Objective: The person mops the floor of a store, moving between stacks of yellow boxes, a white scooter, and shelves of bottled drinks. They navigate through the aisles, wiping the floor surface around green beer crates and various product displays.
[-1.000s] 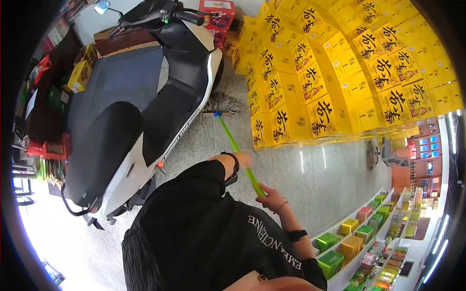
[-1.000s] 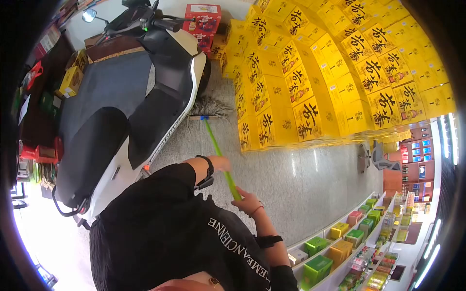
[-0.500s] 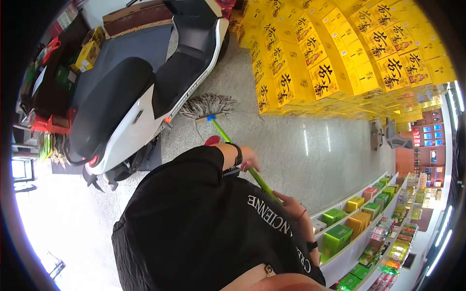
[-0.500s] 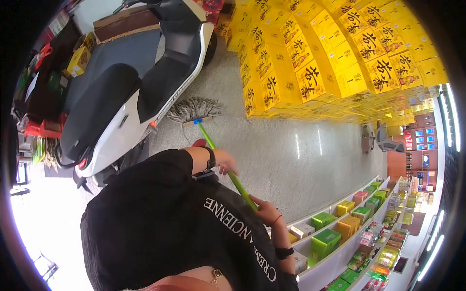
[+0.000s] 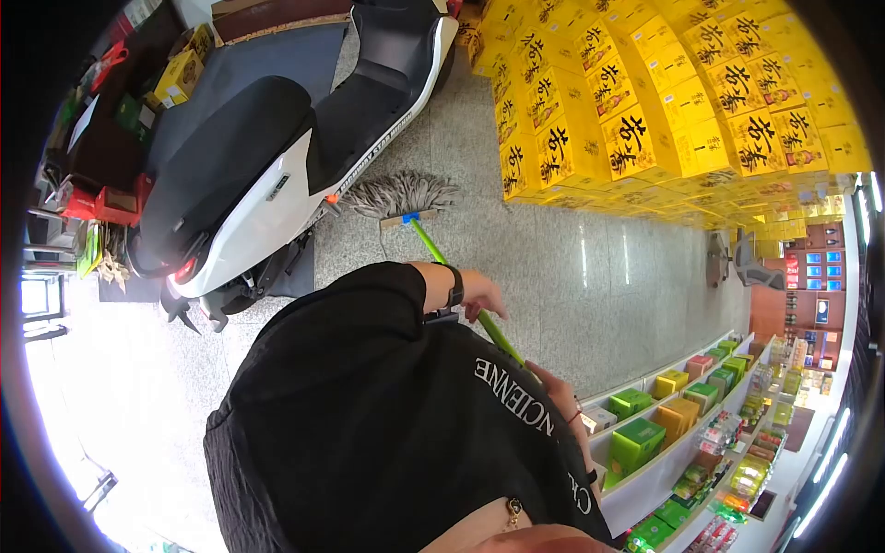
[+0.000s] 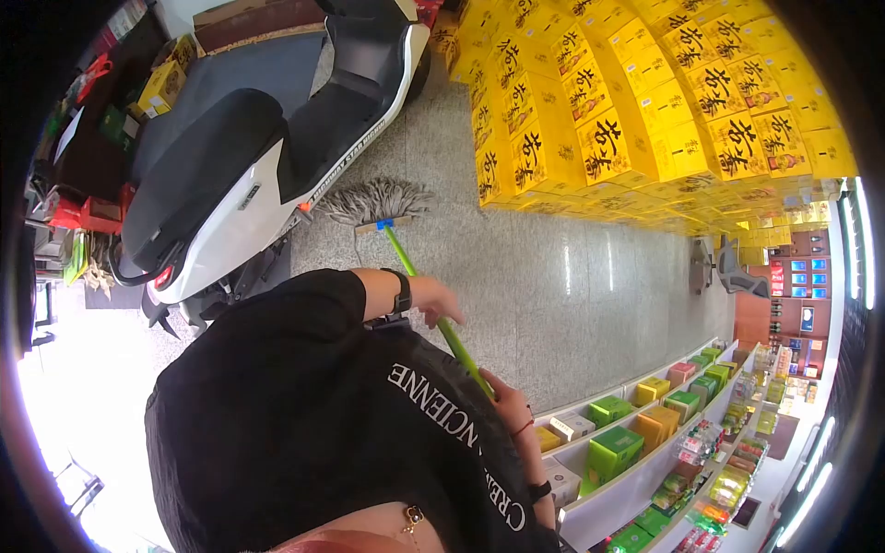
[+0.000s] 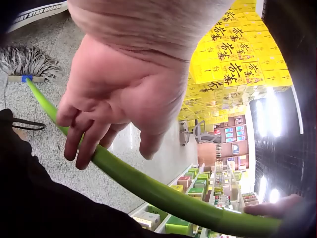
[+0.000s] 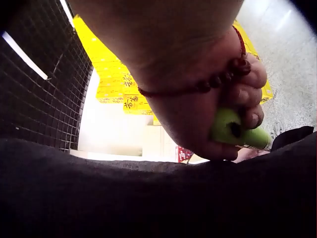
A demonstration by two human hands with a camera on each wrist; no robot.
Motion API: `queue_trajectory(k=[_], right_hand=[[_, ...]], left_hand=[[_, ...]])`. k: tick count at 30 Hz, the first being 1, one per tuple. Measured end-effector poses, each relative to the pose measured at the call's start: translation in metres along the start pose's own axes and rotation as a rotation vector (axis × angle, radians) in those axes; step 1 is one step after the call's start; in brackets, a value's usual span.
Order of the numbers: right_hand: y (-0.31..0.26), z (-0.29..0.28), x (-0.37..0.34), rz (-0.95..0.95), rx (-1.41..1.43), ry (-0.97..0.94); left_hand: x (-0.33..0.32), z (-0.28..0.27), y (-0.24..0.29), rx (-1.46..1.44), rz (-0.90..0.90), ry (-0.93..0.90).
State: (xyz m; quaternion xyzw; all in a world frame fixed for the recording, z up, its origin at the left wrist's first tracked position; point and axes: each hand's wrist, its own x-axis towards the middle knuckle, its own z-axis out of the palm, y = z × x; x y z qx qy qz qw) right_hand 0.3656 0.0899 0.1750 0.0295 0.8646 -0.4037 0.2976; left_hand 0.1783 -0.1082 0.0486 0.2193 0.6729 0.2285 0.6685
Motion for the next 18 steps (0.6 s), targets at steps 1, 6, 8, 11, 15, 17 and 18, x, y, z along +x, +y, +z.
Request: queue_trajectory(k=[1,6,8,11,15,17,18], right_hand=[[-0.005,0.004,0.000,-0.027,-0.014,0.041],[-0.043,0.010,0.026,0.108,-0.007,-0.016],[-0.063,0.015,0.048,0.094,0.023,-0.012],[-0.104,0.028,0.091,0.162,-0.017,0.004],[-0.126,0.056,0.163,0.280,0.119,0.035],[-0.133,0.067,0.196,0.284,0.133,0.036],[-0.140,0.073,0.212,0.268,0.116,0.042]], left_hand=[[0.001,-0.001,-0.004,-0.003,0.002,-0.007],[0.005,-0.023,-0.032,-0.014,-0.021,0.068],[0.031,-0.041,-0.062,-0.067,0.012,0.135],[0.009,-0.075,-0.089,-0.120,0.022,0.238],[0.017,-0.129,-0.138,0.055,0.051,0.399],[-0.016,-0.142,-0.145,0.093,0.062,0.462],[-0.028,-0.151,-0.148,0.128,0.067,0.539]])
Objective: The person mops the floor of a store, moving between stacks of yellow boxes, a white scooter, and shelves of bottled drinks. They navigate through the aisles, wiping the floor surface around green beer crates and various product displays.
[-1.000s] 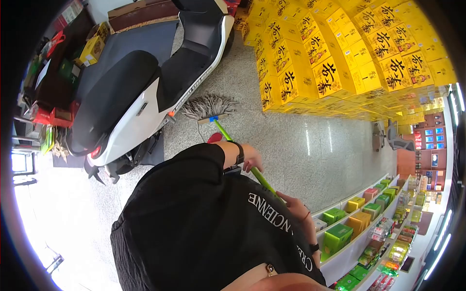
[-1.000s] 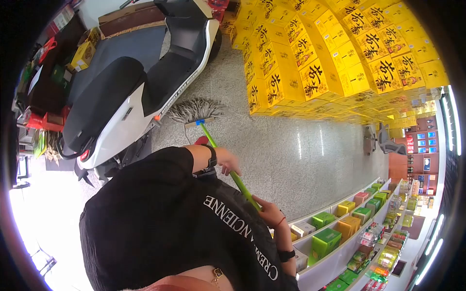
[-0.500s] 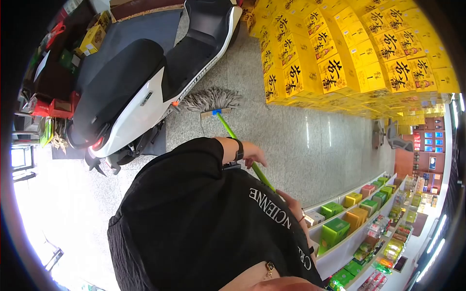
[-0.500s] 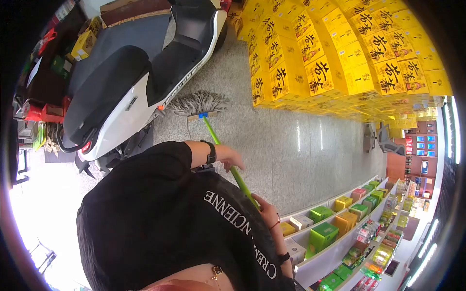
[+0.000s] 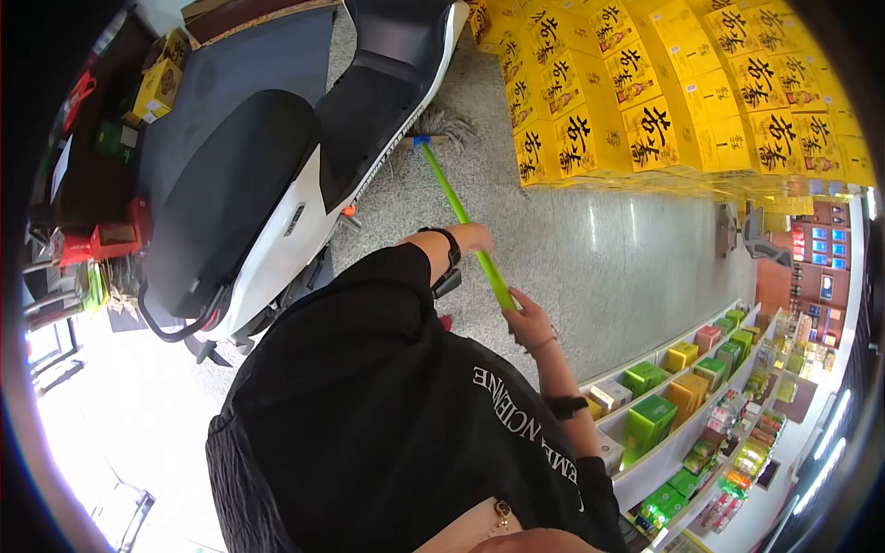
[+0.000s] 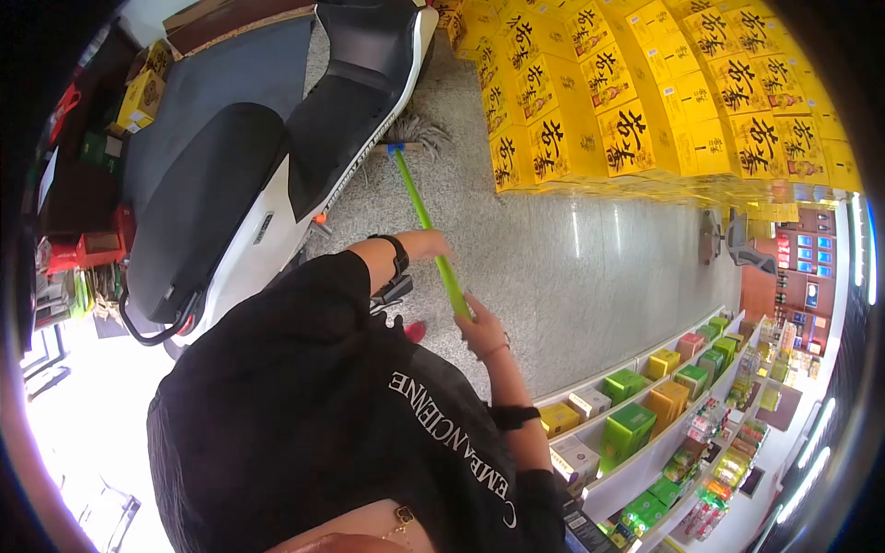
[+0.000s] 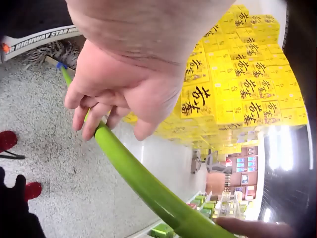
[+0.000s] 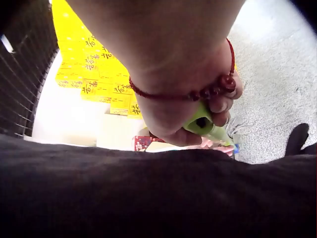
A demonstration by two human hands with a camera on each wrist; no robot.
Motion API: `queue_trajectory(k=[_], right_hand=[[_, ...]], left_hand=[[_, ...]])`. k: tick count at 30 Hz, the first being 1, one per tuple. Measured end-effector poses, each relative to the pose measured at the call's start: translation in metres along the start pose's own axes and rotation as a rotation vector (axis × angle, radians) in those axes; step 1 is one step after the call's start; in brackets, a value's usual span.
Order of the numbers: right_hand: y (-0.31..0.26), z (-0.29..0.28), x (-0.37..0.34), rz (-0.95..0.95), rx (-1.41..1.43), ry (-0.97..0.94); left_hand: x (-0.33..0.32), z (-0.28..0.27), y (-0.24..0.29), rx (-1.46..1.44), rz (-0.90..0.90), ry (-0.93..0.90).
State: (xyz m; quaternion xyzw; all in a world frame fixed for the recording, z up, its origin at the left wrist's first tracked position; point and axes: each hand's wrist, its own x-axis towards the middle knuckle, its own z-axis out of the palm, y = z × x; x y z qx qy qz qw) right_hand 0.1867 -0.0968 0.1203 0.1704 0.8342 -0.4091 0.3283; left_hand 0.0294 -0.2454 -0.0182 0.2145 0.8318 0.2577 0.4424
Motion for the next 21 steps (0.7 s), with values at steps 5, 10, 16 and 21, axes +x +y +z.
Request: queue_trajectory(k=[5,10,16,21], right_hand=[[-0.043,0.027,0.029,-0.041,-0.020,-0.030],[-0.051,0.045,0.024,-0.045,-0.021,-0.077],[-0.038,0.062,-0.010,0.010,-0.038,-0.083],[-0.006,0.070,-0.061,-0.024,-0.003,-0.085]], left_hand=[[0.039,-0.001,-0.053,0.153,-0.006,-0.007],[0.027,0.004,-0.065,0.026,-0.103,0.075],[0.010,0.033,-0.064,0.153,-0.021,0.050],[-0.018,0.077,-0.049,-0.057,-0.053,0.058]])
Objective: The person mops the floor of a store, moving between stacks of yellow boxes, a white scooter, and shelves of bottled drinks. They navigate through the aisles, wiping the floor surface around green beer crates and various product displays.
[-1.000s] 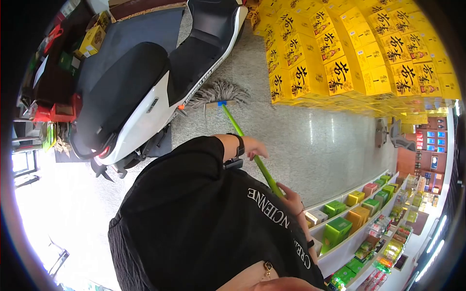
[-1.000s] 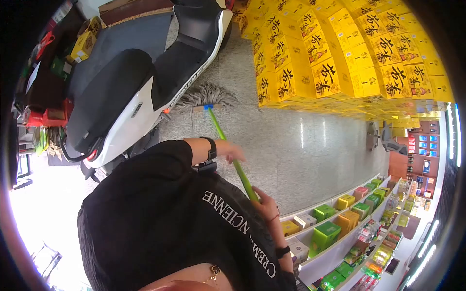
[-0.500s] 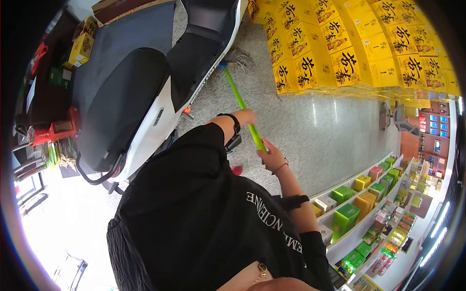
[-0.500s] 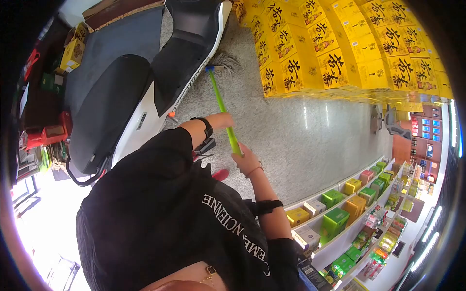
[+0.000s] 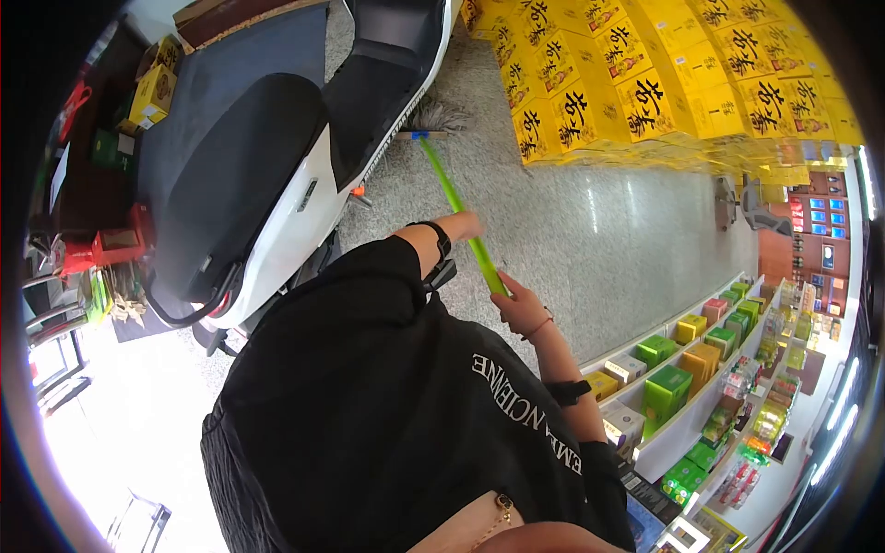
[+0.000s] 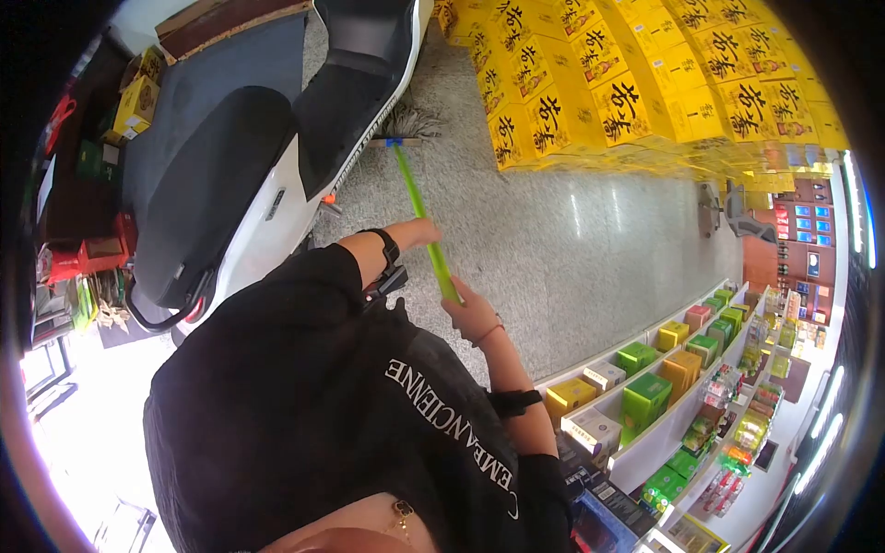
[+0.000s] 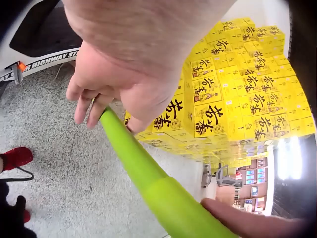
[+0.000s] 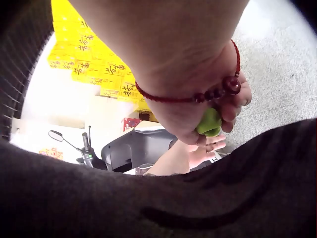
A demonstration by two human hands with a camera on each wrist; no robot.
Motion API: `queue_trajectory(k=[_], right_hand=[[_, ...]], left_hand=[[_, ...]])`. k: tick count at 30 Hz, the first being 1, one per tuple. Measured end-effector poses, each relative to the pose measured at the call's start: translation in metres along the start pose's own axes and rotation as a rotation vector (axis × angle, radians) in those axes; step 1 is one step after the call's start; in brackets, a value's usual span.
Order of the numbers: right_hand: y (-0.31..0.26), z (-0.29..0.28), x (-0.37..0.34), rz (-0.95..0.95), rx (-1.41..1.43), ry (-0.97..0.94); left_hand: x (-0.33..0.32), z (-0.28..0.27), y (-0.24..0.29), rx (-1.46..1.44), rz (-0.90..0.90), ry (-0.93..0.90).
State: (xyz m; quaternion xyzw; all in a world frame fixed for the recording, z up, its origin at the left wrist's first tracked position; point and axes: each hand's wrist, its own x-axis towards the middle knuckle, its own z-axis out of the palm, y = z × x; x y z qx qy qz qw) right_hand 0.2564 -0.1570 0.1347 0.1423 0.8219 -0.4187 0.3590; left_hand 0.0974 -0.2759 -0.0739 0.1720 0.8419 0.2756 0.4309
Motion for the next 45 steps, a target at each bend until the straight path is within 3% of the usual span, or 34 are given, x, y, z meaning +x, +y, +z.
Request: queue_trajectory(k=[3,4,6,10,12,14,19,26,31,36,43,45], right_hand=[[0.031,0.007,-0.046,0.021,0.024,-0.006],[0.043,0.010,-0.062,0.035,0.038,-0.003],[0.063,0.016,-0.102,0.055,0.035,0.004],[0.106,0.027,-0.183,0.093,0.082,0.006],[0.137,0.038,-0.213,0.087,0.120,0.010],[0.174,0.045,-0.236,-0.039,0.143,0.057],[0.191,0.047,-0.284,-0.022,0.120,0.053],[0.193,0.055,-0.294,-0.028,0.101,0.032],[0.168,0.062,-0.286,-0.046,-0.091,0.049],[0.138,0.075,-0.235,-0.075,-0.154,0.090],[0.075,0.098,-0.125,-0.045,-0.059,0.096],[0.052,0.100,-0.096,-0.040,-0.043,0.100]], left_hand=[[-0.021,0.048,0.010,0.172,0.163,-0.090],[-0.033,0.064,0.017,0.172,0.156,-0.092],[-0.056,0.098,0.042,-0.049,-0.085,-0.209],[-0.119,0.152,0.080,-0.066,-0.088,-0.312],[-0.148,0.173,0.093,-0.009,0.008,-0.394],[-0.174,0.191,0.104,0.005,-0.011,-0.446],[-0.190,0.227,0.112,0.038,0.020,-0.506],[-0.198,0.223,0.115,0.078,0.063,-0.552],[-0.197,0.217,0.104,0.078,0.062,-0.504],[-0.185,0.191,0.075,0.098,0.001,-0.409],[-0.161,0.098,0.010,-0.085,-0.145,-0.189],[-0.133,0.081,-0.019,-0.099,-0.107,-0.160]])
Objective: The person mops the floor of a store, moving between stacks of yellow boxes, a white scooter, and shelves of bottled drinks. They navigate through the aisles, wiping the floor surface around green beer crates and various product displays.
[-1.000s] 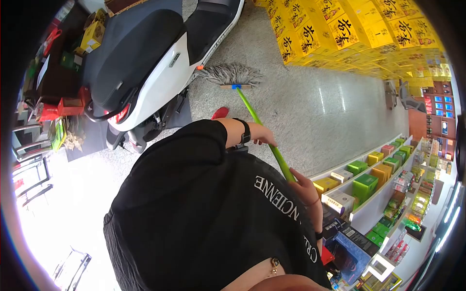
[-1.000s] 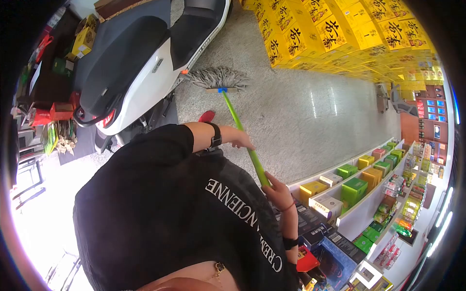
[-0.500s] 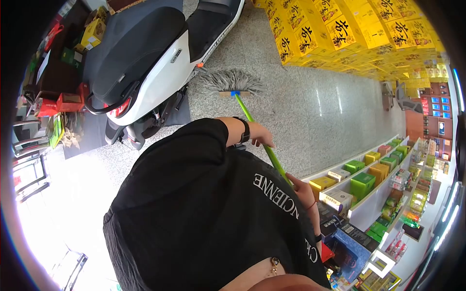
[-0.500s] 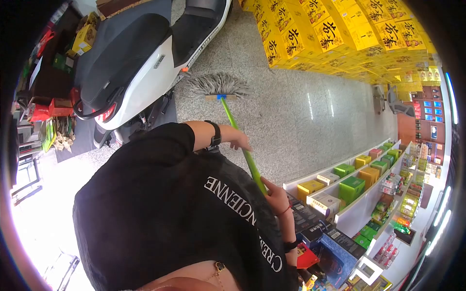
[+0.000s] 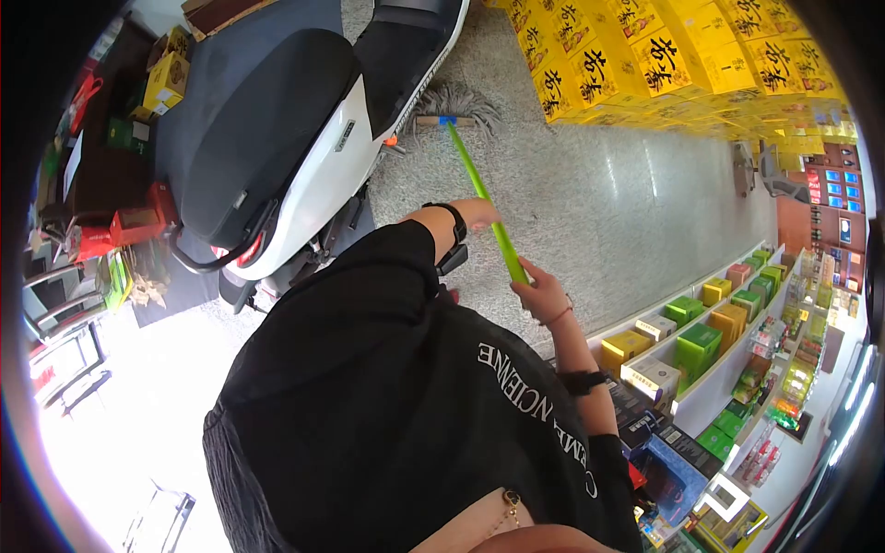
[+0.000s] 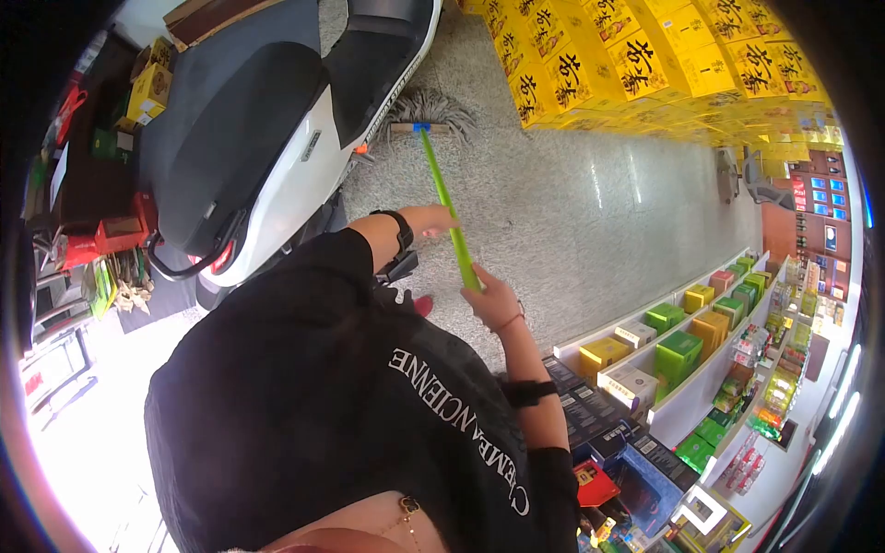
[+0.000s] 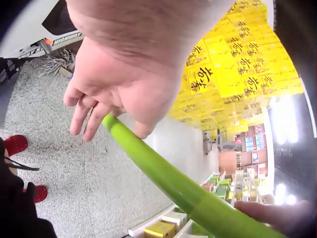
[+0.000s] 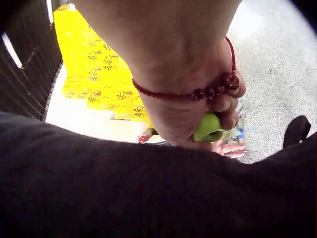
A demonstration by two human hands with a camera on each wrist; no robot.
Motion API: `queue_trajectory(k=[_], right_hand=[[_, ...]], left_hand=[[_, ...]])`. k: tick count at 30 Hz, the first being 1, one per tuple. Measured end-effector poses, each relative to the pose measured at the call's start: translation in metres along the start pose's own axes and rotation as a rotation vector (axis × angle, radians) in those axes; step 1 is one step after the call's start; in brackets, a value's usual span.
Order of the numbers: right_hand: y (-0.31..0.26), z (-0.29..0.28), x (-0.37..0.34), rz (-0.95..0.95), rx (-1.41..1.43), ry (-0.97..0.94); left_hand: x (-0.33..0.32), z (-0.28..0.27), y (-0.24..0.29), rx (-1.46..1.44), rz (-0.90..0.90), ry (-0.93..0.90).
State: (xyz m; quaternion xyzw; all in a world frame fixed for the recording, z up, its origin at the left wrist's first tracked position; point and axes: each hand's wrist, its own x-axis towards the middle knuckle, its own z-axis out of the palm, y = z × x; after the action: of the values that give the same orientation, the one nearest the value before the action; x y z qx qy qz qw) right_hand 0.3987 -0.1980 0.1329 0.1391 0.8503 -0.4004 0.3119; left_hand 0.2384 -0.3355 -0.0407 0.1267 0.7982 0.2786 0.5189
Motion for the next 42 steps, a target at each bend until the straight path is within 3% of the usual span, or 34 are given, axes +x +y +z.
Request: queue_trajectory(k=[4,9,11,13,14,16,18,23,29,31,37,41,42], right_hand=[[-0.045,0.006,0.040,0.080,0.131,-0.032],[-0.040,0.034,0.050,0.058,0.172,0.010],[-0.034,0.044,0.043,0.079,0.035,0.022],[-0.031,0.052,0.024,0.088,0.052,0.030],[-0.029,0.054,0.016,0.089,0.055,0.018],[-0.026,0.058,0.001,0.101,0.067,0.012],[-0.021,0.062,-0.018,0.114,0.076,0.004],[-0.002,0.074,-0.075,0.141,0.090,-0.006],[0.057,0.110,-0.163,0.097,0.089,0.036],[0.068,0.121,-0.202,0.123,0.088,0.036],[0.108,0.147,-0.302,0.041,0.092,0.092],[0.105,0.144,-0.349,0.090,0.151,0.074],[0.105,0.142,-0.356,0.055,0.031,0.068]], left_hand=[[0.008,-0.038,-0.014,-0.125,-0.013,0.165],[0.012,-0.058,-0.031,-0.009,-0.014,0.087],[0.024,-0.049,-0.046,0.045,0.003,0.060],[0.062,-0.013,-0.073,0.150,0.285,0.206],[0.047,-0.015,-0.065,0.158,0.294,0.203],[-0.004,-0.019,-0.040,0.136,0.050,0.086],[-0.030,-0.010,-0.028,0.109,0.050,0.060],[-0.071,0.040,-0.023,0.125,0.132,0.027],[-0.106,0.141,-0.021,0.137,0.151,-0.034],[-0.113,0.180,-0.020,0.160,0.060,-0.176],[-0.164,0.254,-0.020,0.192,0.151,-0.376],[-0.201,0.279,-0.003,0.330,0.151,-0.464],[-0.210,0.279,0.001,0.327,0.155,-0.525]])
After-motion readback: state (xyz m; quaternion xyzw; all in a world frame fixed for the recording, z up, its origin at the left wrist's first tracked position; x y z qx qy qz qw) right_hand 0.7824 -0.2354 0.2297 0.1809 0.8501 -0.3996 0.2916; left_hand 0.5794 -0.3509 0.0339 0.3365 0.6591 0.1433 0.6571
